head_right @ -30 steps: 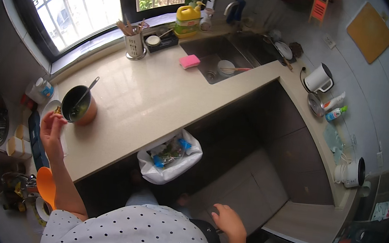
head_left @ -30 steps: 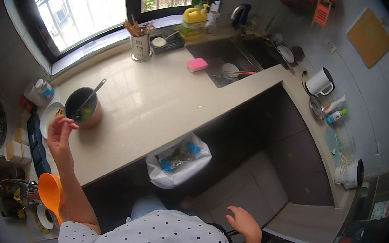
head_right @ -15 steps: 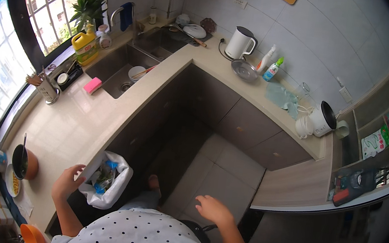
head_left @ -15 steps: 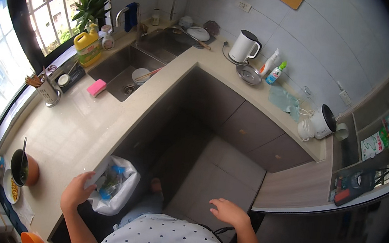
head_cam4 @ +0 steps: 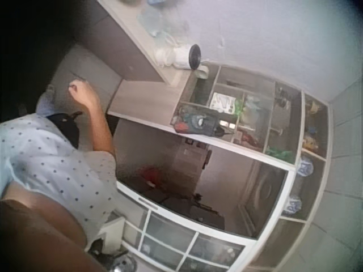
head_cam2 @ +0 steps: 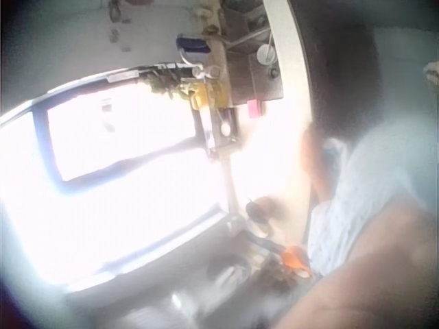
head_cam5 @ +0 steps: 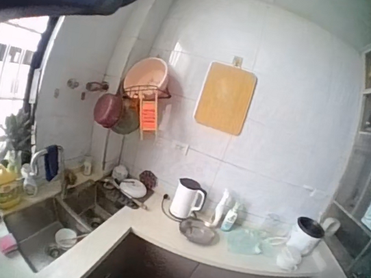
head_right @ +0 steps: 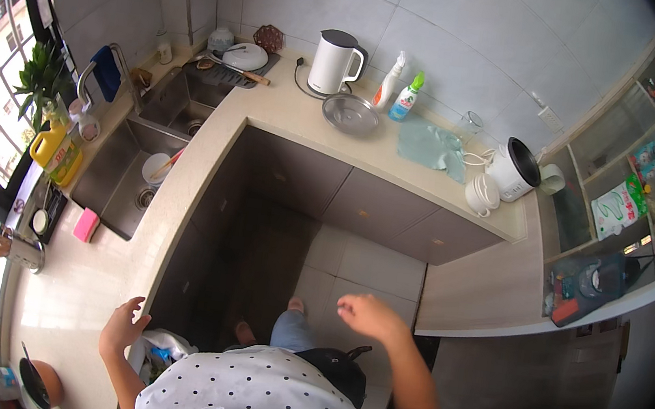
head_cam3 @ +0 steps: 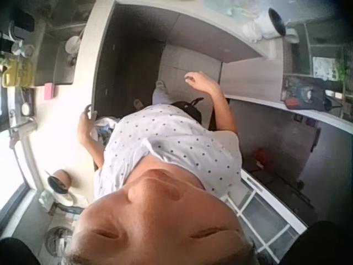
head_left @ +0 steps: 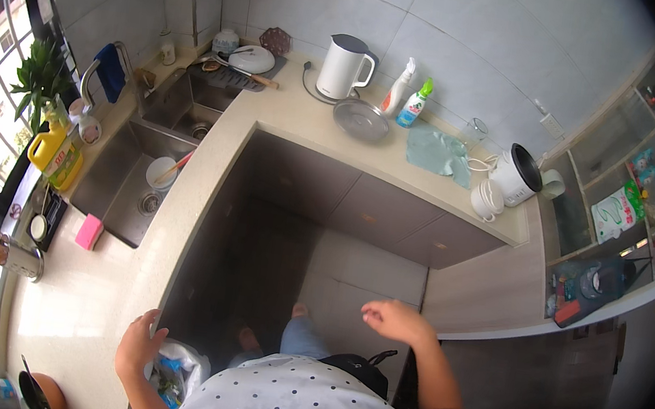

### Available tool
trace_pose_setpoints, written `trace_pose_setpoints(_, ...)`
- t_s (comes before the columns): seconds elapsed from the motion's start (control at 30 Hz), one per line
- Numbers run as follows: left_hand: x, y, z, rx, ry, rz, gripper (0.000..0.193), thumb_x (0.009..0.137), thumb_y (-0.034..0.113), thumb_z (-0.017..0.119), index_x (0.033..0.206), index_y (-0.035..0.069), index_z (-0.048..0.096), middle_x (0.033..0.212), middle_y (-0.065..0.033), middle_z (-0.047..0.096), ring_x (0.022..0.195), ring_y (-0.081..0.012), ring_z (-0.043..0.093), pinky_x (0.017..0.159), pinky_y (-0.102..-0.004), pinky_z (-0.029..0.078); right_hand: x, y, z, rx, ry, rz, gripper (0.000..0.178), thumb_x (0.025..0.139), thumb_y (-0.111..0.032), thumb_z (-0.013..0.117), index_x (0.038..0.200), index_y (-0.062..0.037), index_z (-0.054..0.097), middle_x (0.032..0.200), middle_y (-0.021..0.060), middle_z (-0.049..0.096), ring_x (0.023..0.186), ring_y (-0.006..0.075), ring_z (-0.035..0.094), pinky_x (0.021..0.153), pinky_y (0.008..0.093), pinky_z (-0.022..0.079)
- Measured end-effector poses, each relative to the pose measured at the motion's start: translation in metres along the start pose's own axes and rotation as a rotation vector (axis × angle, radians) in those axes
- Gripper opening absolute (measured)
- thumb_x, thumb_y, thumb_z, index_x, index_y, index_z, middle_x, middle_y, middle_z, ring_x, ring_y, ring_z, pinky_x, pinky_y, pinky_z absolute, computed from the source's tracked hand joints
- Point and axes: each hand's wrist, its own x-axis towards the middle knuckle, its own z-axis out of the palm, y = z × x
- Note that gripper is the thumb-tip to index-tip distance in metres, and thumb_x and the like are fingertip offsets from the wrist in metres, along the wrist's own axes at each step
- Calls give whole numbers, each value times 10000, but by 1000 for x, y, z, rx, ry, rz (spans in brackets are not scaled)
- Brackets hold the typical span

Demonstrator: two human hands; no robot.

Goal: The person organizes kitchen items, including moving a cutting board and a spice jar. They then wash a white bowl and a spoon in the sink using a blue cloth and running water. The person places the cleaned items on the counter.

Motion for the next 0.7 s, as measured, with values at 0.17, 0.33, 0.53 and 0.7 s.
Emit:
trace_pose_setpoints(0.17,40,39,10,109,87,25,446,764,147,644,1182,58,514,1048,-178,597,952,-310,580,810,-367,464,144,60,-84,928,28,-86,229,887,-130,494,1076,-8,541,951,116,619,857,202,618,775,315,500)
trace_pose_setpoints(0.33,75,88,33,22,63,-168,463,750,181,656,1177,67,517,1066,-174,590,1000,-309,561,844,-369,451,327,143,-150,1890,202,117,357,857,-103,532,1157,48,411,1105,206,509,1023,322,526,884,413,465)
trace_pose_setpoints(0.53,92,171,35,-212,72,-162,466,749,201,669,1173,74,523,1046,-170,597,980,-293,573,805,-361,473,454,184,-177,1876,218,355,473,865,-194,536,1217,28,310,1150,206,467,1037,316,501,897,413,448)
trace_pose_setpoints(0.7,90,183,43,-176,142,-354,452,751,220,660,1158,73,531,1054,-160,592,980,-295,568,796,-363,471,497,220,-171,1832,47,268,312,872,-202,482,1092,13,429,1077,152,526,967,262,537,813,360,476)
